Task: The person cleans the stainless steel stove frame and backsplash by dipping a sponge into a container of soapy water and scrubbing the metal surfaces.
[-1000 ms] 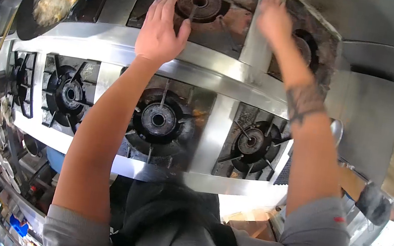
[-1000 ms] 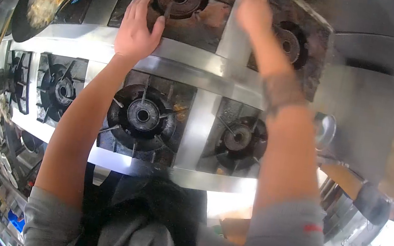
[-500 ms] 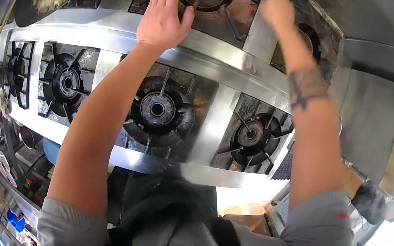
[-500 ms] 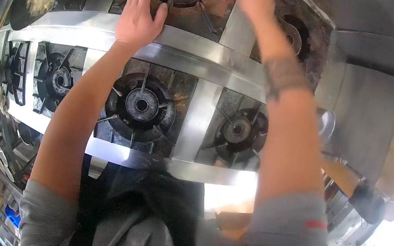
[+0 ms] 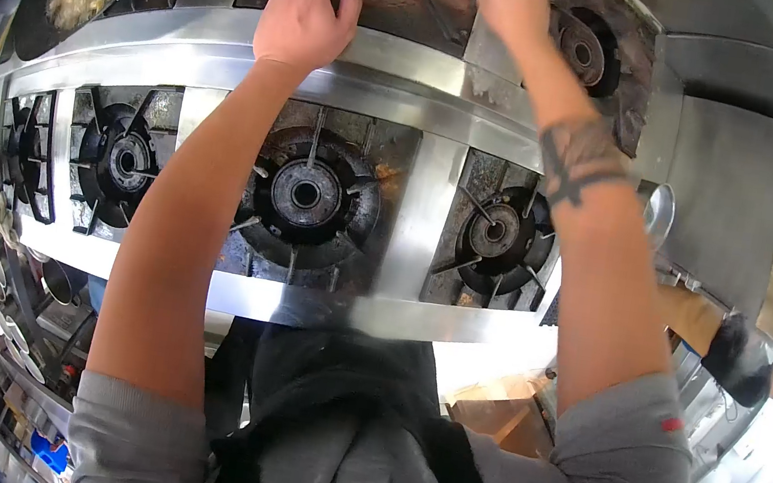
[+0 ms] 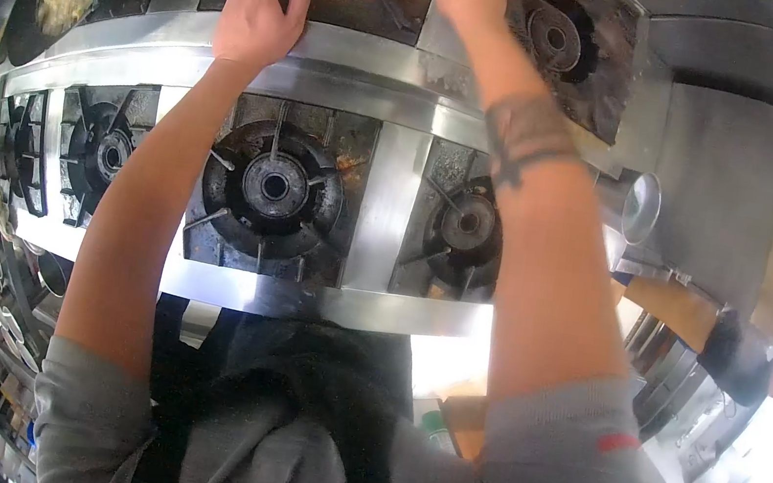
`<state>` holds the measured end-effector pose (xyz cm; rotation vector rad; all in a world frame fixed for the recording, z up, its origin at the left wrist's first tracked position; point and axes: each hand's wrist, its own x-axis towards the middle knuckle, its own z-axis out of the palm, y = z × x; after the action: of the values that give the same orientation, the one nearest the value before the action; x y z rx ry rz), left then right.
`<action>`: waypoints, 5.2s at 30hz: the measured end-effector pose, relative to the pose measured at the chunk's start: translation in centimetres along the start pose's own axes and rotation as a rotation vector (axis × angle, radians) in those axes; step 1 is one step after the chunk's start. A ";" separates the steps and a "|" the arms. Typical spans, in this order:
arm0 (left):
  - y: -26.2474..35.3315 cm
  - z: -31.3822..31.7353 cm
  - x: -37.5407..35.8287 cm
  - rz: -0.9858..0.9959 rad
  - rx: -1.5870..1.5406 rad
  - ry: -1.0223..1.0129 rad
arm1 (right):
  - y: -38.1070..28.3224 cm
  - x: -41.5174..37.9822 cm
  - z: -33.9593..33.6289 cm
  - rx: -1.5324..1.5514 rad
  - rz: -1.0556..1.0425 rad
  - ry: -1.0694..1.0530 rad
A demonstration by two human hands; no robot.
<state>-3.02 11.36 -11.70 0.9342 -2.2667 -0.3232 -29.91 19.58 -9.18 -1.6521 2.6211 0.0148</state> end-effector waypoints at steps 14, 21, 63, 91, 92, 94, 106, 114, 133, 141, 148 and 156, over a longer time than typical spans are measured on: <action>-0.7 0.4 -0.1 -0.006 0.008 0.007 | 2.7 2.2 1.1 -0.060 0.017 0.165; 0.1 -0.1 0.0 -0.052 -0.018 -0.010 | 0.5 -11.8 1.6 -0.211 -0.198 0.210; 0.0 -0.1 0.2 -0.001 -0.028 -0.049 | 4.2 8.1 -3.2 -0.041 -0.069 0.026; 0.9 -0.2 0.4 0.032 0.034 -0.047 | 1.4 -6.8 0.2 0.152 0.011 0.185; 0.9 -0.3 0.3 0.027 0.038 -0.057 | 1.6 -6.6 0.2 0.156 0.012 0.186; 1.0 -0.4 0.3 0.027 0.043 -0.059 | 2.3 -6.3 0.1 0.159 -0.028 0.201; 1.2 -0.3 0.2 0.032 0.075 -0.053 | 2.5 -8.4 1.8 0.206 -0.103 0.446; 1.2 -0.1 0.1 0.033 0.088 -0.027 | 2.7 -7.2 1.0 0.278 0.008 0.359; 1.5 -0.4 0.0 0.023 0.087 -0.041 | -0.7 -15.2 1.8 0.076 -0.241 0.283; 1.1 0.0 0.2 0.055 0.117 -0.045 | -2.9 -14.1 3.8 0.251 -0.066 0.453; 1.7 -0.3 0.3 0.037 0.141 -0.094 | 0.6 -2.9 4.6 0.316 0.095 0.468; 1.1 -0.2 0.1 0.082 0.094 -0.063 | -1.7 -8.8 4.9 0.395 0.127 0.522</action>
<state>-3.54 12.01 -11.03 0.8864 -2.3883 -0.2136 -24.44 26.99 -13.69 -1.4978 2.8037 -0.9854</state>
